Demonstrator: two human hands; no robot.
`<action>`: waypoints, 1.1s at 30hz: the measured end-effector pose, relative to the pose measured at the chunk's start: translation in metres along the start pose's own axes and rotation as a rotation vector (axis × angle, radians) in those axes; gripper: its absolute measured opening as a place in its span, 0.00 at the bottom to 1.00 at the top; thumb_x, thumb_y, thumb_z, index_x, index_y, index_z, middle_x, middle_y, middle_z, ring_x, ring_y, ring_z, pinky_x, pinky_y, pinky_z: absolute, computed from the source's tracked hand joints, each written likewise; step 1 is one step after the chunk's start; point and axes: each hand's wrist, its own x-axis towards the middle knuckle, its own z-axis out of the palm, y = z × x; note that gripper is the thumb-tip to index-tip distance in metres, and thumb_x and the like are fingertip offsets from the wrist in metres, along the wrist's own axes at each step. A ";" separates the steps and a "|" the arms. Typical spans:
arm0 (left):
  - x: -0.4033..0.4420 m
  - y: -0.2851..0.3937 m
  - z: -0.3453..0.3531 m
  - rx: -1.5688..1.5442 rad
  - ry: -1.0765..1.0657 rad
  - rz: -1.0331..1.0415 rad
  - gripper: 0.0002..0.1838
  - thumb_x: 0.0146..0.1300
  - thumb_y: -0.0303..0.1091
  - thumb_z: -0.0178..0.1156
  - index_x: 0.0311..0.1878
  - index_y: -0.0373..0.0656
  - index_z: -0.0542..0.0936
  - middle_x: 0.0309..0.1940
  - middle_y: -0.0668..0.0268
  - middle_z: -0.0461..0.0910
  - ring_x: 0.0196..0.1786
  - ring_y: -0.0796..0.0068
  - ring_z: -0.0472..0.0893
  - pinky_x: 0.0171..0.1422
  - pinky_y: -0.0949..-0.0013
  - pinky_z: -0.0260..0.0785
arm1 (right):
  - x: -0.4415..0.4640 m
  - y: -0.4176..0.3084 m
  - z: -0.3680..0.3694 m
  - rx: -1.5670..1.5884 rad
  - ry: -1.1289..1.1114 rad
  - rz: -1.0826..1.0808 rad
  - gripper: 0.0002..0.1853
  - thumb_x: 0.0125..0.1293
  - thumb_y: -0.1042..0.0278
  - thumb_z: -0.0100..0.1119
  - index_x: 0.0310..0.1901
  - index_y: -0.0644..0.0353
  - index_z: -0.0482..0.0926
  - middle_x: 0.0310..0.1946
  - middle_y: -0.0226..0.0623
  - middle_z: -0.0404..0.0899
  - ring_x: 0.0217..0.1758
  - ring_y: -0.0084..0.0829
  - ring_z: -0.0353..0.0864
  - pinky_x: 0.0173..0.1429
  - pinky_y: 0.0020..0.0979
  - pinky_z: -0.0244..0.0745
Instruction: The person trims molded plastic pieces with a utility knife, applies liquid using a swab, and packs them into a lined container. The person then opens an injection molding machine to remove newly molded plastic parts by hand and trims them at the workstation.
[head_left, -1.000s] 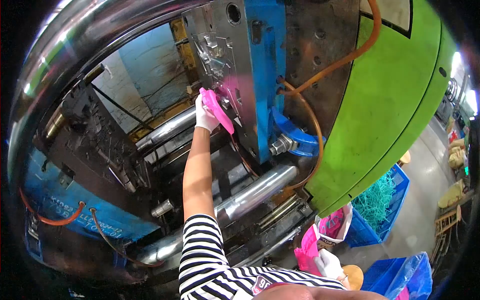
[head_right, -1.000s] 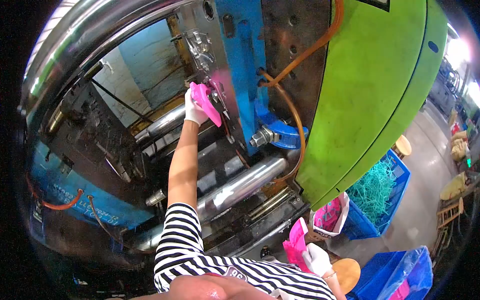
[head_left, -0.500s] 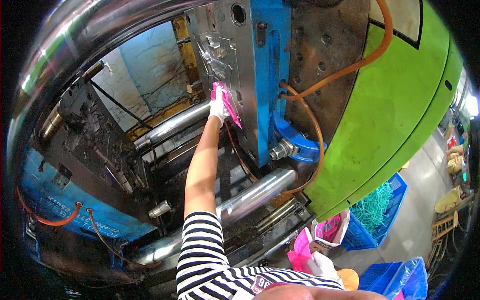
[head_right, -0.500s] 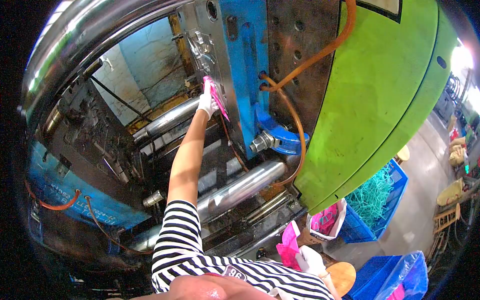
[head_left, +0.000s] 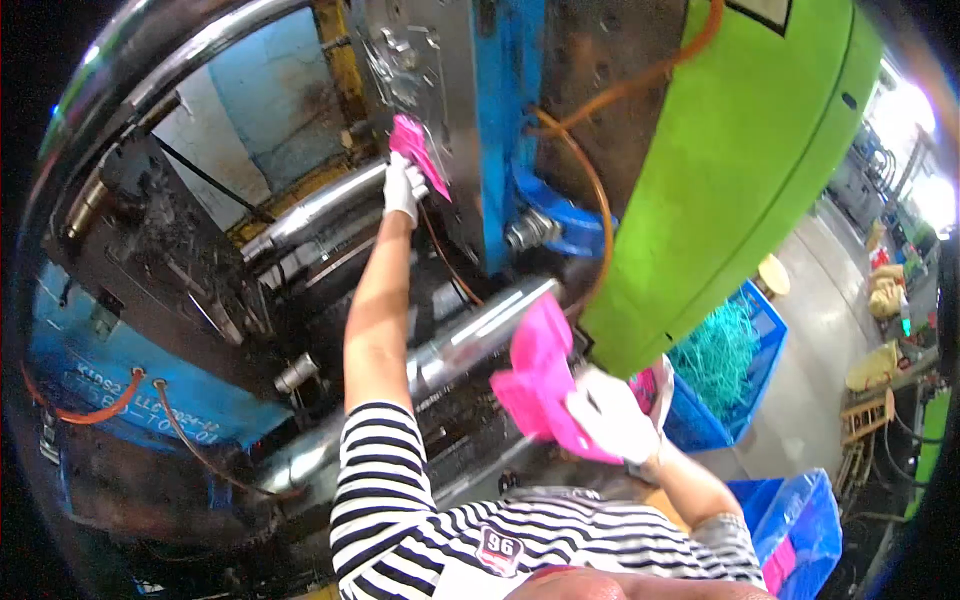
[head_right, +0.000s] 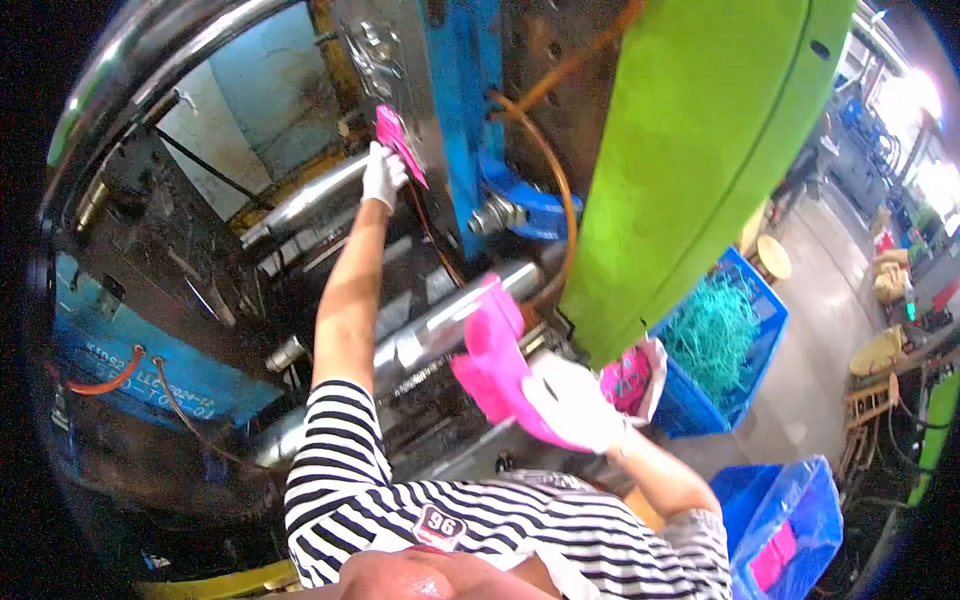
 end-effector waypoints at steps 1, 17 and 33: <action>0.000 -0.003 -0.012 0.040 0.012 0.028 0.31 0.67 0.62 0.47 0.55 0.42 0.72 0.33 0.70 0.71 0.30 0.79 0.72 0.33 0.72 0.68 | 0.018 -0.014 -0.003 0.068 0.036 0.023 0.10 0.67 0.63 0.53 0.34 0.61 0.72 0.25 0.47 0.71 0.30 0.46 0.74 0.35 0.40 0.70; -0.243 0.076 -0.012 -0.278 -0.272 0.044 0.25 0.63 0.31 0.59 0.63 0.46 0.65 0.49 0.64 0.75 0.45 0.73 0.79 0.48 0.67 0.77 | 0.149 -0.082 0.012 -0.062 0.152 -0.580 0.09 0.68 0.66 0.52 0.46 0.60 0.73 0.40 0.42 0.72 0.43 0.38 0.75 0.49 0.33 0.71; 0.078 0.150 0.045 -0.017 -0.180 -0.169 0.18 0.62 0.59 0.57 0.37 0.55 0.78 0.30 0.73 0.81 0.27 0.71 0.73 0.29 0.63 0.65 | 0.002 0.045 -0.034 0.032 0.214 0.226 0.09 0.65 0.65 0.56 0.40 0.62 0.75 0.37 0.41 0.76 0.41 0.35 0.77 0.48 0.33 0.72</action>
